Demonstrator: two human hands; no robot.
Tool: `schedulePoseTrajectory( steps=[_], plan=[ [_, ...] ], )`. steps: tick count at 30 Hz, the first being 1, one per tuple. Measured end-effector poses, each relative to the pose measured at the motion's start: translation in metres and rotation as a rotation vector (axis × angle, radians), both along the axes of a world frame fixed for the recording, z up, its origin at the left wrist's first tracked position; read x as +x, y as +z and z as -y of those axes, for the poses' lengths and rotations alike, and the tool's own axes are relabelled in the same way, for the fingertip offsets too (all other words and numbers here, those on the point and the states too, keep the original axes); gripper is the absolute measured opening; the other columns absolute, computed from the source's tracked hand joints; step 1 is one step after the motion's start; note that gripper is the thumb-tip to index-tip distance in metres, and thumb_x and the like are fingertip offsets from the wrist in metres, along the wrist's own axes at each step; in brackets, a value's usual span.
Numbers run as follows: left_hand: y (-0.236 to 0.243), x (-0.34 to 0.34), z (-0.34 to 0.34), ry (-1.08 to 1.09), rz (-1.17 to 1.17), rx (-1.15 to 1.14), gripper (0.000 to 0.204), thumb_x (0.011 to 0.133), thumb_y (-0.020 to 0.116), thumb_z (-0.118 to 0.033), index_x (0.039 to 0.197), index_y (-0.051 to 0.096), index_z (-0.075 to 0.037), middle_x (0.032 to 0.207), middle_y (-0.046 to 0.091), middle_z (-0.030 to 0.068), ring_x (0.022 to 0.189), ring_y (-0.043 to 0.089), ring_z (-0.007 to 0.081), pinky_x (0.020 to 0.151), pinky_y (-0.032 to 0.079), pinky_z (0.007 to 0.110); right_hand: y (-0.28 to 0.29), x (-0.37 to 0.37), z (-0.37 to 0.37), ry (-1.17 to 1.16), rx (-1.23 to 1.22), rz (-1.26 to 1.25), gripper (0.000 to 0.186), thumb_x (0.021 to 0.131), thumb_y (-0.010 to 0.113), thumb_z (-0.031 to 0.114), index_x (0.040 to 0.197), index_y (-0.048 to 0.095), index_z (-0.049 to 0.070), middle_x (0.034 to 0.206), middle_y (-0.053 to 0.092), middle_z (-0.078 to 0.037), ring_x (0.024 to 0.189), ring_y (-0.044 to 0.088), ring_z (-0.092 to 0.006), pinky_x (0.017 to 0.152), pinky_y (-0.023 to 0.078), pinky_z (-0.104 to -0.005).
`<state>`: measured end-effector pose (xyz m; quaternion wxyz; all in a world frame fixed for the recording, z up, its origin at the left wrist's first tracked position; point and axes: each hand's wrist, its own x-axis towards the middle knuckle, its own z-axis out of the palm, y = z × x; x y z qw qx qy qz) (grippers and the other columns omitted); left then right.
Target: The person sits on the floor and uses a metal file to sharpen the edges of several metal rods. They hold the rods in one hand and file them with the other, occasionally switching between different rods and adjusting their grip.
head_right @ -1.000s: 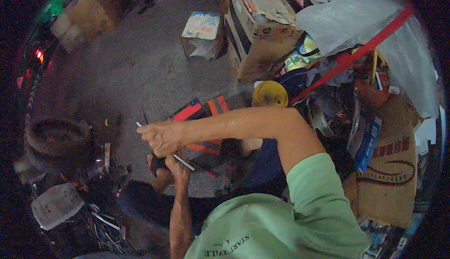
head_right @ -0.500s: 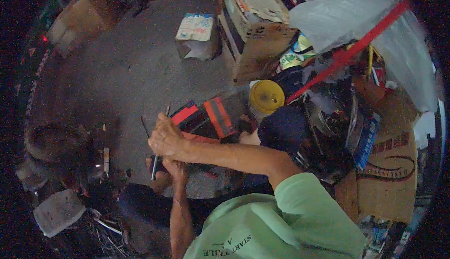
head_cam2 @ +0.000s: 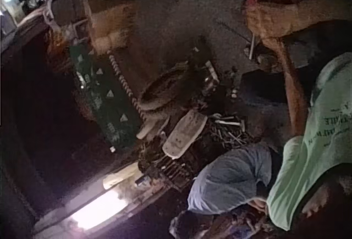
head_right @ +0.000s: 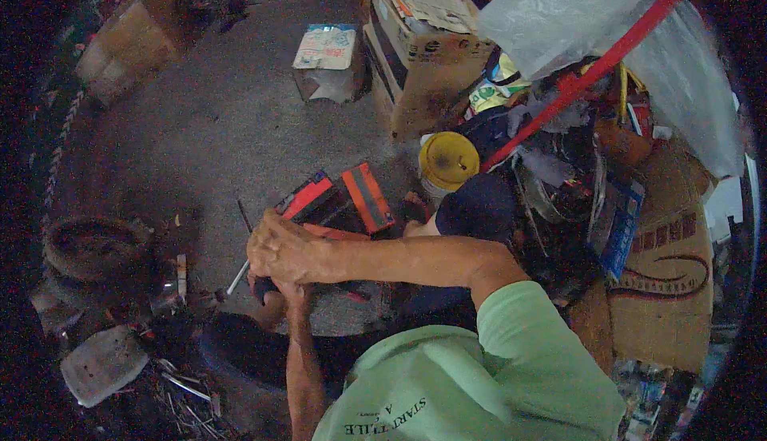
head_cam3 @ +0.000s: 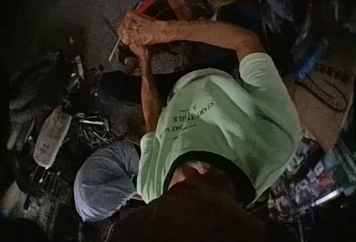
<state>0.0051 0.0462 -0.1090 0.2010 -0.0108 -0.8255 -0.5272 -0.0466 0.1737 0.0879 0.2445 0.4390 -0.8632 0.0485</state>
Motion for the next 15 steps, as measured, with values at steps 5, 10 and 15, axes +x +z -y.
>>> schedulePoseTrajectory(
  steps=[5, 10, 15],
  plan=[
    [0.007, 0.0, 0.002, -0.025, 0.028, -0.045, 0.038, 0.087, 0.065, -0.033, 0.103, 0.065, 0.001, 0.089, 0.068, 0.0151, 0.084, 0.066, 0.0329, 0.071, 0.05, 0.041, 0.002, 0.017, 0.007, -0.125, -0.053, 0.007, 0.026, 0.07, 0.064, 0.018, 0.084, 0.067, -0.004, 0.072, 0.063, -0.013, 0.072, 0.061, -0.0259, 0.076, 0.046, -0.0446],
    [0.009, -0.001, 0.004, -0.079, -0.01, -0.148, 0.039, 0.087, 0.065, -0.034, 0.105, 0.064, 0.0, 0.091, 0.069, 0.0148, 0.085, 0.066, 0.0318, 0.072, 0.05, 0.041, -0.006, 0.024, 0.024, -0.312, 0.019, -0.124, 0.021, 0.072, 0.064, 0.018, 0.079, 0.065, -0.001, 0.07, 0.062, -0.011, 0.072, 0.063, -0.0255, 0.069, 0.046, -0.0444],
    [0.008, 0.001, 0.004, -0.108, -0.063, -0.222, 0.04, 0.086, 0.066, -0.035, 0.107, 0.064, 0.0, 0.092, 0.069, 0.0146, 0.086, 0.066, 0.0307, 0.072, 0.05, 0.041, 0.005, -0.007, 0.005, 0.049, -0.049, 0.327, 0.023, 0.084, 0.061, 0.024, 0.079, 0.062, 0.002, 0.072, 0.064, -0.012, 0.073, 0.066, -0.0305, 0.065, 0.048, -0.0449]
  ],
)
